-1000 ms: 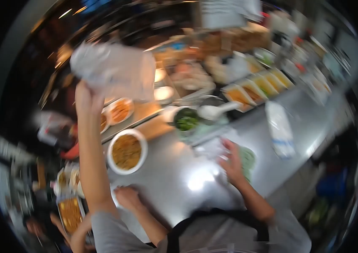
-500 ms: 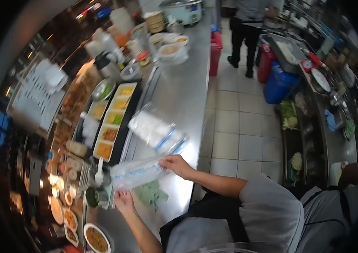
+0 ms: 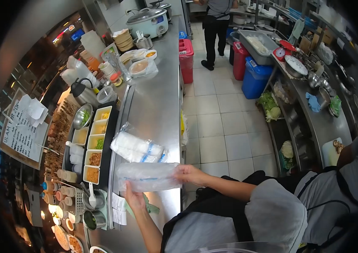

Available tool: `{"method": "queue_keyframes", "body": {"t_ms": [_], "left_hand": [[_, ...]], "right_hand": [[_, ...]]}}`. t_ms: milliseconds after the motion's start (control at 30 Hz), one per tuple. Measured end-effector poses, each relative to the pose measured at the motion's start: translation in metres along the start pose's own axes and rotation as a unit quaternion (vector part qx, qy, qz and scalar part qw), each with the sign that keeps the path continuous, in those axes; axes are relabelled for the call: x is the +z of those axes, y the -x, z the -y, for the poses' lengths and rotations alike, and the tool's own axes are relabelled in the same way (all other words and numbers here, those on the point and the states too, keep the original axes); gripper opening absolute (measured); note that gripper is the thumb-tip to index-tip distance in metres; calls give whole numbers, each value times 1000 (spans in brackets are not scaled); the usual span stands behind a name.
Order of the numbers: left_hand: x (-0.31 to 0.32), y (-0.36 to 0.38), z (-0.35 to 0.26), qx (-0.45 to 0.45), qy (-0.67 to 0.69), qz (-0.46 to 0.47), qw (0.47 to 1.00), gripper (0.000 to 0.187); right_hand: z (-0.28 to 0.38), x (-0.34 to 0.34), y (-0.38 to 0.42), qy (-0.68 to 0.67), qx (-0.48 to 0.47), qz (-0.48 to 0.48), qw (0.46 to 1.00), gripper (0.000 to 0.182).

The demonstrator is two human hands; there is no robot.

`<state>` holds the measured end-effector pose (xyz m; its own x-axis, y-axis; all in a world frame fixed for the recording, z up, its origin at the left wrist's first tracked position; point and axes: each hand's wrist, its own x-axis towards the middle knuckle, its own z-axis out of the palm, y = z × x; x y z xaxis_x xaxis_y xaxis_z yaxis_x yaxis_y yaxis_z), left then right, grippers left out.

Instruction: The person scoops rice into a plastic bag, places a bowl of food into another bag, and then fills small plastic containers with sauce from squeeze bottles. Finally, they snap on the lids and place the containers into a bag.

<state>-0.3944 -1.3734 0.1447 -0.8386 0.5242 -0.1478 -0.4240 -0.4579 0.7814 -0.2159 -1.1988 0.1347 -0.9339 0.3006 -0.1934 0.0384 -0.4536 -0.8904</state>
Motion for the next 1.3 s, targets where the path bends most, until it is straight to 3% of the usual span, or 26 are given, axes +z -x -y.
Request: {"method": "queue_keyframes", "body": {"t_ms": [67,200,400,600,633,667,700,767,800,833,867,900,967,1000,1033,1067,1100,1133,1300], "left_hand": [[20,0,10,-22,-17,12,1000,37],[63,-4,32,-53,30,32,998,32],[107,-56,84,-54,-37,62,996,34],[162,-161,149,-88,111,35,989,39],[165,-186,149,-101,126,18,987,39],[157,-219,143,-45,83,-3,996,37],[153,-243,138,12,37,-26,999,35],[209,-247,88,210,-26,-146,966,31],[246,-237,71,386,-117,-190,895,14],[256,-236,55,436,-282,-125,846,13],[264,-238,44,465,-437,-52,768,18],[284,-239,44,450,-497,18,742,22],[325,-235,81,410,-581,122,692,28],[347,-235,111,393,-606,160,673,30],[358,-237,140,310,-602,202,707,30],[367,-241,162,201,-645,236,699,27],[381,-239,181,178,-580,246,756,25],[394,-242,193,152,-512,257,806,24],[412,-310,208,226,-569,270,743,32]], "right_hand": [[22,8,24,-149,34,-56,987,21],[-6,-49,33,-124,17,-67,990,24],[0,-105,26,-258,4,-155,954,24],[57,-236,12,-304,-42,-207,929,19],[51,-278,12,-339,-107,-177,918,19],[50,-311,14,-374,-169,-143,900,20],[71,-328,21,-334,-180,-237,894,18],[132,-349,35,-206,-193,-432,857,15],[156,-357,33,-118,-199,-528,817,15],[173,-364,25,-115,-193,-520,824,15],[187,-369,16,16,-223,-556,800,15],[199,-377,6,148,-252,-582,759,15],[214,-379,-27,430,-288,-473,713,13],[219,-374,-45,493,-226,-400,738,13],[224,-367,-64,550,-162,-327,751,12],[228,-359,-85,605,-177,-287,722,12],[230,-351,-108,654,-190,-248,689,12],[230,-345,-130,656,-194,-229,693,13],[235,-357,-216,699,-197,-151,671,15]]}}
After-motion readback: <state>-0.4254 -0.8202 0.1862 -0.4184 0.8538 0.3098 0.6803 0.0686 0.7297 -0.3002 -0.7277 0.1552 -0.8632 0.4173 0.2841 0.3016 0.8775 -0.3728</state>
